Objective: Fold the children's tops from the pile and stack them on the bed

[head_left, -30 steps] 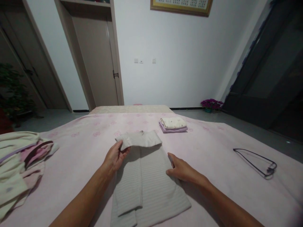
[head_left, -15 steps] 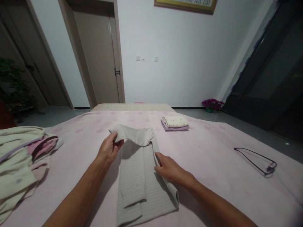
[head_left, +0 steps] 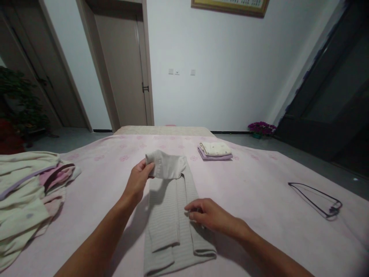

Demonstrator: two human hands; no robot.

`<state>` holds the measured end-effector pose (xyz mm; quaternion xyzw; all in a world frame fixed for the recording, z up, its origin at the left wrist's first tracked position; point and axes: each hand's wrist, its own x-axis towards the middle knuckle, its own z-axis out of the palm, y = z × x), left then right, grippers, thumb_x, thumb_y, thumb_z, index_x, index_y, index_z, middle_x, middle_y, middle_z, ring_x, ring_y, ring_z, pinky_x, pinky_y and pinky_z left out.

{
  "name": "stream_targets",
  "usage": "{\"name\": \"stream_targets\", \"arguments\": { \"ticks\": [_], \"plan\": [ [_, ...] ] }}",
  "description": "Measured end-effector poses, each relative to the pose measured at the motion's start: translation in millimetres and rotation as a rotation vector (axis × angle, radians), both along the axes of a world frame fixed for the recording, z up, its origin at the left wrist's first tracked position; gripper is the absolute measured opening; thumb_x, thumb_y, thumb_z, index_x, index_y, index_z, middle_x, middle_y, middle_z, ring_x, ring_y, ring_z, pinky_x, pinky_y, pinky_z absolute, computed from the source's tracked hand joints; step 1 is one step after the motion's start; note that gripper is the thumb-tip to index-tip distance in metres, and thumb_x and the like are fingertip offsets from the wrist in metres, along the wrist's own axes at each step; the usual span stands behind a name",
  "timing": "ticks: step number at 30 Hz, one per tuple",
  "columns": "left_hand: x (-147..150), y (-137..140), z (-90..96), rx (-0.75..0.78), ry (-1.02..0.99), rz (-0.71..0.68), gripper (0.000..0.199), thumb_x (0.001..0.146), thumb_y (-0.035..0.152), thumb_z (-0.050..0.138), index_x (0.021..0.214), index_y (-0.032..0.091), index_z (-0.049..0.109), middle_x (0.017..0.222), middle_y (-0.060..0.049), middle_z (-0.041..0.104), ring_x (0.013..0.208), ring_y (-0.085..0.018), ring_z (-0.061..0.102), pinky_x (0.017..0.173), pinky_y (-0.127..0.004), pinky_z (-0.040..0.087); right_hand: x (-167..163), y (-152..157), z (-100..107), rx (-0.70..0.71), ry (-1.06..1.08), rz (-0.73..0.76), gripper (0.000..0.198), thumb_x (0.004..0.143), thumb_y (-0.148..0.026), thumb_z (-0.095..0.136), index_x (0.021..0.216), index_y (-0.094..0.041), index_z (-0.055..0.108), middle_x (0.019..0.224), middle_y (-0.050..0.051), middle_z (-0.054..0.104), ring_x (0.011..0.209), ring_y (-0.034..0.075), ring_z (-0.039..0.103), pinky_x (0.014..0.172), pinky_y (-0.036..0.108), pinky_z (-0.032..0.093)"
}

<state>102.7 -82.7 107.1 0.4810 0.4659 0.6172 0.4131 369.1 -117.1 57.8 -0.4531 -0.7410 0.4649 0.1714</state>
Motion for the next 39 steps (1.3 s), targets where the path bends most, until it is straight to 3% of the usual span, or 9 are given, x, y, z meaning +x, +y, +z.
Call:
{"name": "stream_targets", "arguments": {
  "ticks": [3, 5, 10, 14, 17, 20, 25, 31, 39],
  "plan": [
    [13.4, -16.8, 4.7, 0.099, 0.388, -0.105, 0.02, 0.087, 0.034, 0.055, 0.08, 0.017, 0.063, 0.069, 0.002, 0.057, 0.065, -0.013, 0.05, 0.062, -0.023, 0.038, 8.1, 44.1, -1.7, -0.028, 0.175, -0.244, 0.036, 0.082, -0.031, 0.062, 0.113, -0.015, 0.066, 0.085, 0.005, 0.067, 0.069, 0.015, 0.06, 0.055, 0.023, 0.044],
    [25.2, -29.0, 5.3, 0.158, 0.618, -0.166, 0.019, 0.089, 0.028, 0.05, 0.078, 0.019, 0.062, 0.074, 0.001, 0.059, 0.071, -0.014, 0.053, 0.066, -0.025, 0.039, 11.2, 78.6, -0.1, 0.011, 0.26, -0.382, 0.036, 0.08, -0.031, 0.063, 0.113, -0.016, 0.065, 0.09, 0.006, 0.069, 0.071, 0.016, 0.062, 0.054, 0.022, 0.045],
    [50.5, -49.9, -5.1, 0.202, 0.931, -0.328, 0.02, 0.091, 0.017, 0.049, 0.096, 0.022, 0.067, 0.092, -0.002, 0.065, 0.084, -0.016, 0.06, 0.077, -0.026, 0.043, -0.7, 144.8, 3.3, -0.013, 0.349, -0.492, 0.029, 0.089, -0.033, 0.055, 0.111, -0.018, 0.064, 0.115, 0.01, 0.068, 0.085, 0.015, 0.066, 0.065, 0.022, 0.052],
    [60.2, -54.6, -15.7, 0.204, 1.007, -0.404, 0.021, 0.091, 0.016, 0.051, 0.101, 0.023, 0.068, 0.093, -0.002, 0.066, 0.085, -0.016, 0.062, 0.078, -0.026, 0.044, -23.5, 174.1, -8.6, 0.007, 0.263, -0.471, 0.029, 0.092, -0.036, 0.052, 0.106, -0.015, 0.066, 0.1, 0.01, 0.071, 0.076, 0.014, 0.066, 0.061, 0.021, 0.05],
    [63.4, -56.1, -19.1, 0.246, 1.015, -0.411, 0.02, 0.092, 0.016, 0.051, 0.101, 0.023, 0.067, 0.092, -0.002, 0.065, 0.085, -0.016, 0.062, 0.077, -0.026, 0.045, -36.5, 192.5, -21.7, 0.058, 0.156, -0.504, 0.04, 0.087, -0.029, 0.057, 0.123, -0.011, 0.061, 0.095, 0.011, 0.072, 0.073, 0.016, 0.065, 0.058, 0.022, 0.048],
    [65.0, -58.7, -18.2, 0.316, 1.002, -0.399, 0.02, 0.092, 0.015, 0.05, 0.103, 0.022, 0.066, 0.092, -0.003, 0.065, 0.084, -0.016, 0.061, 0.076, -0.026, 0.045, -42.3, 208.6, -31.5, 0.138, 0.055, -0.515, 0.055, 0.081, -0.02, 0.06, 0.134, -0.007, 0.055, 0.104, 0.013, 0.072, 0.084, 0.019, 0.067, 0.068, 0.024, 0.049],
    [68.2, -62.4, -18.6, 0.384, 1.029, -0.473, 0.024, 0.089, 0.014, 0.052, 0.107, 0.023, 0.064, 0.094, -0.004, 0.066, 0.086, -0.017, 0.061, 0.076, -0.027, 0.045, -43.1, 224.7, -39.9, 0.275, -0.096, -0.461, 0.04, 0.083, -0.018, 0.056, 0.121, -0.012, 0.068, 0.115, 0.011, 0.072, 0.104, 0.021, 0.065, 0.091, 0.027, 0.046],
    [77.7, -63.8, -37.3, 0.356, 1.227, -0.59, 0.024, 0.083, 0.016, 0.058, 0.105, 0.024, 0.063, 0.096, -0.003, 0.067, 0.087, -0.019, 0.062, 0.074, -0.029, 0.045, -43.8, 231.6, -45.4, 0.361, -0.234, -0.42, 0.034, 0.089, -0.02, 0.05, 0.114, -0.018, 0.073, 0.116, 0.008, 0.073, 0.109, 0.021, 0.064, 0.094, 0.027, 0.044],
    [82.1, -62.8, -48.2, 0.383, 1.397, -0.683, 0.011, 0.082, 0.024, 0.062, 0.093, 0.023, 0.061, 0.091, -0.002, 0.066, 0.08, -0.018, 0.06, 0.064, -0.03, 0.042, -43.5, 240.4, -51.4, 0.388, -0.31, -0.477, 0.052, 0.084, -0.012, 0.048, 0.134, -0.018, 0.063, 0.134, 0.008, 0.065, 0.123, 0.022, 0.059, 0.104, 0.03, 0.042]
  ]
}}
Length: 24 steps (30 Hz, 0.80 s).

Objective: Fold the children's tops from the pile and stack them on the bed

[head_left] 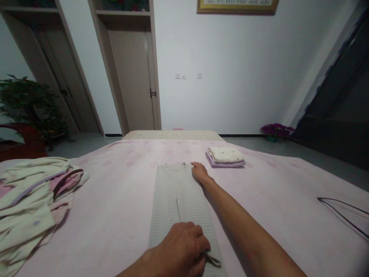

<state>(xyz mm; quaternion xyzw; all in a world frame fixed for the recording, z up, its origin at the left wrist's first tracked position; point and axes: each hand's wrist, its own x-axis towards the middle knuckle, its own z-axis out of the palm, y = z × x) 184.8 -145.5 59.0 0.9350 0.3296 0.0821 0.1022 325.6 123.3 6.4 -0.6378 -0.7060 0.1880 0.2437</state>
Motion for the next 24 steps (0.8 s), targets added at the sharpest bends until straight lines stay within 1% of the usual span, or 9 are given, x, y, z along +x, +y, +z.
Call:
{"name": "stream_targets", "arguments": {
  "ticks": [5, 8, 11, 15, 20, 22, 24],
  "plan": [
    [-6.6, -1.5, 7.4, -0.018, -0.011, -0.028, 0.008, 0.081, 0.022, 0.063, 0.088, 0.023, 0.059, 0.09, 0.0, 0.066, 0.08, -0.017, 0.06, 0.066, -0.03, 0.042, -0.4, 0.9, -1.6, 0.006, -0.02, 0.044, 0.055, 0.081, -0.01, 0.053, 0.133, -0.022, 0.063, 0.127, 0.007, 0.068, 0.115, 0.02, 0.063, 0.097, 0.027, 0.045],
    [-10.0, -2.6, 11.0, -0.037, -0.01, -0.034, 0.009, 0.08, 0.02, 0.063, 0.086, 0.022, 0.057, 0.089, 0.0, 0.065, 0.079, -0.017, 0.059, 0.067, -0.029, 0.041, 0.7, -0.1, -2.8, 0.012, -0.029, 0.051, 0.052, 0.083, -0.014, 0.055, 0.134, -0.022, 0.063, 0.123, 0.008, 0.069, 0.111, 0.021, 0.064, 0.095, 0.028, 0.045],
    [-11.7, -3.4, 12.4, -0.047, -0.02, -0.025, 0.011, 0.08, 0.018, 0.06, 0.089, 0.023, 0.056, 0.09, 0.0, 0.064, 0.08, -0.016, 0.058, 0.068, -0.029, 0.041, 2.2, 0.4, -3.4, 0.009, -0.022, 0.052, 0.048, 0.087, -0.021, 0.056, 0.135, -0.022, 0.061, 0.121, 0.007, 0.07, 0.107, 0.02, 0.065, 0.092, 0.027, 0.046],
    [-10.1, -4.0, 10.0, -0.047, -0.013, -0.016, 0.014, 0.079, 0.02, 0.06, 0.092, 0.023, 0.055, 0.093, 0.0, 0.064, 0.082, -0.017, 0.057, 0.07, -0.03, 0.042, 3.1, 0.8, -3.4, 0.01, -0.016, 0.06, 0.043, 0.092, -0.026, 0.054, 0.135, -0.023, 0.061, 0.122, 0.006, 0.069, 0.107, 0.019, 0.064, 0.092, 0.026, 0.046],
    [-8.3, -6.6, 2.1, -0.085, 0.015, 0.012, 0.019, 0.075, 0.019, 0.062, 0.093, 0.023, 0.056, 0.094, 0.0, 0.062, 0.086, -0.018, 0.058, 0.072, -0.03, 0.043, 1.5, -5.0, -5.2, 0.027, -0.047, 0.051, 0.045, 0.092, -0.03, 0.056, 0.137, -0.023, 0.059, 0.128, 0.009, 0.065, 0.112, 0.022, 0.062, 0.095, 0.03, 0.044],
    [-10.0, -7.6, -0.3, -0.101, 0.002, 0.027, 0.021, 0.074, 0.022, 0.066, 0.093, 0.023, 0.057, 0.096, 0.0, 0.061, 0.087, -0.018, 0.058, 0.073, -0.03, 0.043, 1.3, -6.7, -5.4, 0.034, -0.055, 0.057, 0.046, 0.093, -0.031, 0.055, 0.138, -0.021, 0.057, 0.131, 0.01, 0.063, 0.114, 0.023, 0.06, 0.096, 0.03, 0.043],
    [-12.9, -7.9, -0.1, -0.129, -0.027, 0.03, 0.027, 0.074, 0.034, 0.073, 0.095, 0.024, 0.059, 0.098, 0.0, 0.061, 0.087, -0.019, 0.058, 0.074, -0.03, 0.043, 2.5, -7.3, -4.3, 0.034, -0.058, 0.075, 0.047, 0.093, -0.032, 0.053, 0.138, -0.018, 0.057, 0.13, 0.012, 0.063, 0.115, 0.022, 0.06, 0.097, 0.029, 0.043]
  ]
}}
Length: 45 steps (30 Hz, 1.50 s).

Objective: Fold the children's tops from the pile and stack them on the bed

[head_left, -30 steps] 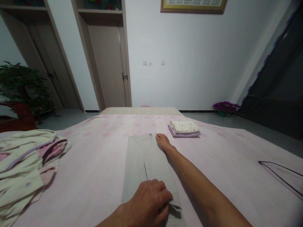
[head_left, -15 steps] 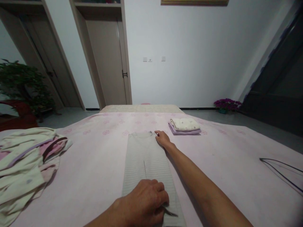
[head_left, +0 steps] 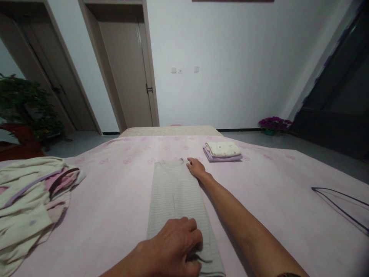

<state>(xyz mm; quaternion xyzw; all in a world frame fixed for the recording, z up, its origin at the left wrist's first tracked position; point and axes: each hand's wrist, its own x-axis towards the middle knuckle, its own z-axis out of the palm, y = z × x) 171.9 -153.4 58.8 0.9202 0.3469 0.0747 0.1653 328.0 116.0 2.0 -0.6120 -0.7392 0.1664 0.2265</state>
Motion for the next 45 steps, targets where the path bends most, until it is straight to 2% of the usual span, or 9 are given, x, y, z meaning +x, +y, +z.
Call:
{"name": "stream_targets", "arguments": {
  "ticks": [3, 6, 9, 13, 18, 22, 27, 36, 45],
  "plan": [
    [-4.7, 1.8, 5.1, -0.06, -0.059, -0.01, 0.028, 0.087, 0.049, 0.064, 0.098, 0.024, 0.062, 0.097, -0.001, 0.063, 0.085, -0.017, 0.059, 0.074, -0.028, 0.044, 5.4, -2.3, 4.0, -0.001, -0.003, 0.014, 0.046, 0.094, -0.027, 0.049, 0.137, -0.014, 0.057, 0.129, 0.013, 0.064, 0.115, 0.021, 0.06, 0.098, 0.027, 0.042],
    [-7.7, 7.0, 9.3, -0.046, -0.144, 0.047, 0.029, 0.102, 0.037, 0.04, 0.095, 0.022, 0.064, 0.091, -0.002, 0.065, 0.083, -0.015, 0.059, 0.077, -0.027, 0.045, 14.3, -13.4, 9.6, 0.03, -0.013, 0.005, 0.047, 0.096, -0.022, 0.04, 0.14, -0.011, 0.053, 0.136, 0.014, 0.059, 0.125, 0.021, 0.054, 0.105, 0.029, 0.038],
    [-8.4, 14.2, 5.3, 0.084, -0.192, 0.144, 0.026, 0.101, 0.033, 0.043, 0.11, 0.02, 0.063, 0.111, -0.008, 0.067, 0.105, -0.021, 0.059, 0.094, -0.035, 0.045, 22.0, -35.4, 13.8, 0.08, -0.036, 0.054, 0.049, 0.099, -0.026, 0.036, 0.145, -0.013, 0.047, 0.149, 0.013, 0.049, 0.137, 0.02, 0.043, 0.114, 0.03, 0.029],
    [-6.1, 18.6, -7.6, 0.121, -0.023, 0.118, 0.06, 0.091, 0.037, 0.06, 0.147, 0.023, 0.043, 0.157, -0.016, 0.036, 0.146, -0.034, 0.029, 0.117, -0.055, 0.026, 22.6, -67.4, 11.2, 0.107, -0.102, 0.216, 0.056, 0.101, -0.035, 0.039, 0.152, -0.012, 0.037, 0.161, 0.012, 0.03, 0.149, 0.022, 0.024, 0.121, 0.035, 0.014],
    [-3.0, 13.4, -15.7, 0.036, 0.146, 0.088, 0.071, 0.094, 0.046, 0.053, 0.157, 0.026, 0.026, 0.164, -0.018, 0.019, 0.151, -0.036, 0.017, 0.119, -0.06, 0.017, 15.0, -82.7, 0.7, 0.024, -0.192, 0.359, 0.066, 0.101, -0.048, 0.036, 0.156, -0.011, 0.028, 0.164, 0.014, 0.018, 0.153, 0.026, 0.01, 0.122, 0.046, 0.005],
    [-4.7, 13.0, -14.0, 0.058, 0.085, 0.089, 0.069, 0.093, 0.055, 0.052, 0.153, 0.027, 0.034, 0.161, -0.017, 0.029, 0.146, -0.038, 0.03, 0.115, -0.06, 0.025, 18.1, -75.9, -1.4, -0.056, -0.003, 0.348, 0.064, 0.099, -0.049, 0.041, 0.153, -0.014, 0.036, 0.163, 0.013, 0.024, 0.152, 0.025, 0.016, 0.123, 0.046, 0.005],
    [-10.9, 33.5, -10.9, 0.086, -0.203, 0.354, 0.029, 0.097, 0.032, 0.049, 0.118, 0.02, 0.066, 0.123, -0.011, 0.065, 0.112, -0.024, 0.061, 0.098, -0.039, 0.046, 36.9, -63.0, -7.0, 0.023, 0.394, 0.087, 0.051, 0.101, -0.034, 0.032, 0.145, -0.014, 0.048, 0.152, 0.014, 0.046, 0.14, 0.018, 0.042, 0.117, 0.035, 0.03],
    [-7.2, 93.8, -19.1, 0.214, -0.023, 0.734, 0.024, 0.093, 0.027, 0.054, 0.114, 0.02, 0.063, 0.113, -0.009, 0.063, 0.099, -0.022, 0.062, 0.08, -0.031, 0.047, 43.6, -63.3, -24.3, 0.181, 0.464, -0.03, 0.04, 0.083, -0.021, 0.051, 0.119, -0.017, 0.067, 0.127, 0.01, 0.065, 0.119, 0.021, 0.06, 0.108, 0.036, 0.043],
    [-9.0, 103.4, -59.6, 0.406, 0.139, 0.597, 0.047, 0.096, 0.016, 0.042, 0.142, 0.017, 0.05, 0.151, -0.014, 0.048, 0.14, -0.03, 0.041, 0.114, -0.048, 0.032, 36.4, -84.8, -12.0, 0.194, 0.026, 0.244, 0.057, 0.098, -0.039, 0.042, 0.15, -0.017, 0.042, 0.16, 0.009, 0.033, 0.15, 0.023, 0.024, 0.123, 0.046, 0.014]
  ]
}}
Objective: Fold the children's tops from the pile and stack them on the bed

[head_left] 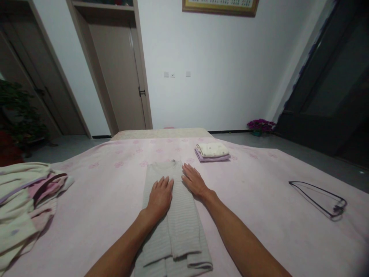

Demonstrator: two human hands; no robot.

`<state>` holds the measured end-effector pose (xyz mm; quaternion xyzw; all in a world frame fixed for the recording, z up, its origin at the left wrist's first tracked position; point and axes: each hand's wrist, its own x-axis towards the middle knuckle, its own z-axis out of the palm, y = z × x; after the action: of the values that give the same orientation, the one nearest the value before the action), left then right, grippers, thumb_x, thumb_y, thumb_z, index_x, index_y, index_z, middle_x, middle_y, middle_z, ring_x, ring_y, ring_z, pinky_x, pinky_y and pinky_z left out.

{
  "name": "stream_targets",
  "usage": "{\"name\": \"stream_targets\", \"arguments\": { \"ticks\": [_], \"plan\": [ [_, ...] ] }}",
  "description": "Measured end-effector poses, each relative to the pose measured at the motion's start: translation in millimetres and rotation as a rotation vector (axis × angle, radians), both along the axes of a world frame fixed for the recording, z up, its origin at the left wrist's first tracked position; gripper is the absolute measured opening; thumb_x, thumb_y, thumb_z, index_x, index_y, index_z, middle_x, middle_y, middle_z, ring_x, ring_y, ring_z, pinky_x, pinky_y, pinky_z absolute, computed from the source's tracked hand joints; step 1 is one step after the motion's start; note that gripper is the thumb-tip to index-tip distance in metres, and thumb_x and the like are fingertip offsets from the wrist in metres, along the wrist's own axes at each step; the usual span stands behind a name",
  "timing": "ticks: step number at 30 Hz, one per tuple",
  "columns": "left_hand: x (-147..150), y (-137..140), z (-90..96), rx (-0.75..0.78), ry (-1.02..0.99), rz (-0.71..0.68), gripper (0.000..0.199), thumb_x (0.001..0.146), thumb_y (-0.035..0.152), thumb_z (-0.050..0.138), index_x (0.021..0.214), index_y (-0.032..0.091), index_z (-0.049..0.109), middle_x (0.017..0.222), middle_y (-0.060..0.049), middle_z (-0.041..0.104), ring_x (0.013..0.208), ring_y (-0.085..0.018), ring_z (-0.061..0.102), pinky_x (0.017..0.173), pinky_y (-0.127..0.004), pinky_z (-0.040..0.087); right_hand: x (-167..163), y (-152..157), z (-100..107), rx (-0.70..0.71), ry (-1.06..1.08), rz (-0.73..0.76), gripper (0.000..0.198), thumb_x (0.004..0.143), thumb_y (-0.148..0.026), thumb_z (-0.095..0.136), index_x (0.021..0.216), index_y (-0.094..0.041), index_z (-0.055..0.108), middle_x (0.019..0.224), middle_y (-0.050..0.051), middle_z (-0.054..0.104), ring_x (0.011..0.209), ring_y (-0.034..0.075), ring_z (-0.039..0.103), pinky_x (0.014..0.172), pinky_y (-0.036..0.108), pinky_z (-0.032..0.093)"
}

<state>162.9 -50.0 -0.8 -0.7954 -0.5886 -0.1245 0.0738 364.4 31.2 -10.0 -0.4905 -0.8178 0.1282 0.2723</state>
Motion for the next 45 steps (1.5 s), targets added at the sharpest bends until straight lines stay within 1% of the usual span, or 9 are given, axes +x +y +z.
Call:
{"name": "stream_targets", "arguments": {
  "ticks": [4, 12, 17, 24, 28, 33, 39, 42, 45],
  "plan": [
    [-1.3, 2.4, -6.9, -0.045, 0.029, 0.012, 0.051, 0.1, 0.025, 0.036, 0.15, 0.015, 0.042, 0.156, -0.014, 0.041, 0.144, -0.031, 0.036, 0.116, -0.054, 0.029, -5.1, -8.1, 4.9, -0.058, -0.203, 0.023, 0.058, 0.101, -0.044, 0.037, 0.151, -0.014, 0.041, 0.159, 0.012, 0.033, 0.15, 0.026, 0.024, 0.123, 0.048, 0.012],
    [-2.6, -3.5, 0.0, -0.103, 0.012, -0.015, 0.058, 0.1, 0.038, 0.037, 0.153, 0.012, 0.036, 0.159, -0.014, 0.034, 0.148, -0.032, 0.028, 0.119, -0.055, 0.024, -4.6, -6.5, 6.2, 0.007, -0.269, 0.076, 0.062, 0.101, -0.048, 0.034, 0.155, -0.017, 0.032, 0.163, 0.008, 0.025, 0.152, 0.022, 0.016, 0.123, 0.046, 0.007],
    [-5.8, -5.4, 0.1, -0.096, -0.053, -0.053, 0.058, 0.101, 0.04, 0.039, 0.152, 0.014, 0.038, 0.159, -0.016, 0.034, 0.148, -0.033, 0.028, 0.119, -0.056, 0.023, -6.0, -5.2, 3.3, -0.045, -0.306, 0.132, 0.065, 0.101, -0.054, 0.032, 0.156, -0.02, 0.031, 0.162, 0.007, 0.027, 0.151, 0.022, 0.02, 0.123, 0.047, 0.009],
    [-29.2, -14.2, -7.3, -0.044, -0.278, -0.102, 0.051, 0.104, 0.038, 0.033, 0.147, 0.013, 0.044, 0.154, -0.016, 0.043, 0.145, -0.024, 0.037, 0.119, -0.045, 0.03, -7.2, -15.7, 16.8, -0.042, -0.294, 0.156, 0.065, 0.101, -0.052, 0.033, 0.157, -0.019, 0.029, 0.163, 0.007, 0.025, 0.152, 0.022, 0.017, 0.123, 0.046, 0.007],
    [-52.1, -39.9, -11.0, 0.002, -0.225, -0.219, 0.056, 0.102, 0.045, 0.037, 0.15, 0.016, 0.041, 0.158, -0.016, 0.036, 0.147, -0.028, 0.032, 0.118, -0.048, 0.032, -7.0, -42.1, 27.2, -0.058, -0.297, 0.236, 0.067, 0.101, -0.054, 0.033, 0.158, -0.02, 0.025, 0.164, 0.008, 0.02, 0.152, 0.023, 0.014, 0.123, 0.047, 0.006],
    [-70.2, -80.0, -6.4, -0.118, -0.031, -0.272, 0.059, 0.101, 0.049, 0.039, 0.154, 0.023, 0.036, 0.163, -0.014, 0.026, 0.151, -0.031, 0.021, 0.12, -0.054, 0.025, -3.4, -96.1, 34.9, -0.014, -0.342, 0.481, 0.068, 0.099, -0.059, 0.038, 0.156, -0.023, 0.03, 0.163, 0.008, 0.024, 0.152, 0.024, 0.016, 0.123, 0.048, 0.004],
    [-84.6, -112.7, 8.9, -0.203, -0.007, -0.416, 0.063, 0.101, 0.048, 0.042, 0.158, 0.031, 0.021, 0.165, -0.01, 0.015, 0.152, -0.029, 0.014, 0.121, -0.055, 0.02, 10.8, -139.9, 40.7, -0.037, -0.291, 0.565, 0.058, 0.101, -0.049, 0.041, 0.155, -0.029, 0.033, 0.162, 0.005, 0.029, 0.151, 0.024, 0.021, 0.123, 0.049, 0.009],
    [-101.1, -122.9, 15.5, -0.195, -0.08, -0.521, 0.063, 0.099, 0.045, 0.048, 0.157, 0.034, 0.025, 0.163, -0.007, 0.025, 0.15, -0.028, 0.024, 0.12, -0.051, 0.025, 25.2, -149.5, 40.2, -0.027, -0.218, 0.615, 0.05, 0.103, -0.043, 0.042, 0.151, -0.03, 0.041, 0.157, 0.005, 0.04, 0.147, 0.023, 0.03, 0.122, 0.048, 0.016],
    [-122.2, -129.7, 18.6, -0.148, -0.218, -0.561, 0.049, 0.102, 0.032, 0.044, 0.151, 0.031, 0.04, 0.156, -0.008, 0.042, 0.141, -0.021, 0.043, 0.114, -0.039, 0.04, 44.4, -152.3, 40.9, 0.073, -0.092, 0.586, 0.041, 0.103, -0.034, 0.043, 0.143, -0.027, 0.053, 0.143, 0.007, 0.057, 0.136, 0.021, 0.047, 0.116, 0.043, 0.033]
  ]
}}
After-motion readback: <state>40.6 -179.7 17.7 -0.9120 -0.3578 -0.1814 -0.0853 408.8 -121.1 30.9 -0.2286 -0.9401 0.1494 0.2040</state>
